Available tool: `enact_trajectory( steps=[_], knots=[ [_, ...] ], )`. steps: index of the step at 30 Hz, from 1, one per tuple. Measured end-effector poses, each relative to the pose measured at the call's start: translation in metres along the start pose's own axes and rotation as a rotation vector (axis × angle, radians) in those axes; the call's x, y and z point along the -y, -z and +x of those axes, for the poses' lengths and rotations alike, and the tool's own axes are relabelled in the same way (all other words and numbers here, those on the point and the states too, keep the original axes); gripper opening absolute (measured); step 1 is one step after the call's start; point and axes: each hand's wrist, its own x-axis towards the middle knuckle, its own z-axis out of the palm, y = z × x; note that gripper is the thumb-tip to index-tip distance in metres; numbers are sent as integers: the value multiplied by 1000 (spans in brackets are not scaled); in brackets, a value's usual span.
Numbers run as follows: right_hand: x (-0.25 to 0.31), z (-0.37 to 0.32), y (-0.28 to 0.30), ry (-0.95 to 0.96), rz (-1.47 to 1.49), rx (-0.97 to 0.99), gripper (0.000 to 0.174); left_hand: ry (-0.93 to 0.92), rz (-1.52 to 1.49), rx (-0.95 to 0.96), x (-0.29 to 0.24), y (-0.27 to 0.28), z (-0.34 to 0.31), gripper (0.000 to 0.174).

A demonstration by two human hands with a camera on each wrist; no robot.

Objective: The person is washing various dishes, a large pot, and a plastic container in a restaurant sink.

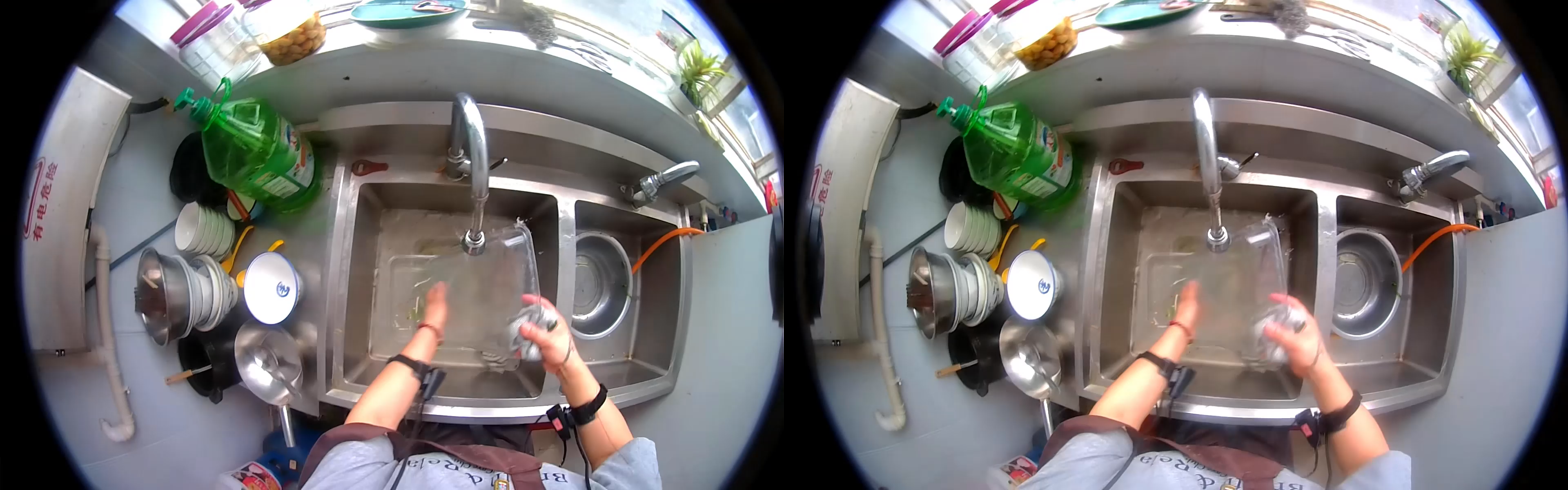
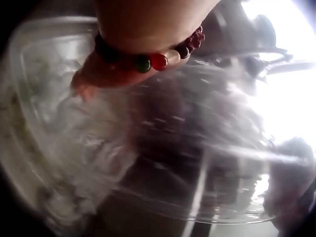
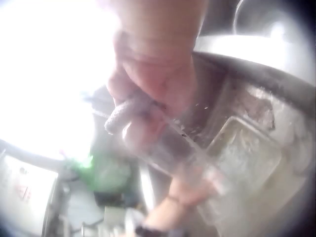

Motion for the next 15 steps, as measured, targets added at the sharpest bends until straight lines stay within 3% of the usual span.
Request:
enact_trajectory(
  steps=[3,4,5,6,7,8,9,11,13,14,15],
  knots=[
    [-41,-3,-28,102,-233,49,53,-178,-45,142,-7,-38,-63,54],
    [-55,3,-32,211,-461,69,49,-210,-56,225,-11,-34,-89,56],
    [-68,10,-38,321,-704,59,52,-220,-61,318,-14,-24,-113,58],
    [-77,15,-49,284,-769,54,55,-199,-66,388,-19,-9,-132,61],
    [-89,16,-63,235,-830,47,58,-145,-87,402,-21,7,-140,64],
    [-103,17,-75,308,-1022,112,61,-87,-136,351,-19,19,-138,67],
    [-116,19,-85,384,-1219,182,65,-56,-283,236,-9,30,-118,51],
    [-132,21,-94,373,-1452,302,62,-247,-400,229,33,71,-51,37],
    [-131,22,-60,762,-1553,572,51,-119,-420,309,-9,97,-81,31],
    [-111,24,-42,817,-1591,678,40,-40,-433,345,-24,111,-92,27],
    [-94,29,-19,871,-1607,777,30,-78,-417,363,-25,126,-79,23]
  ],
)
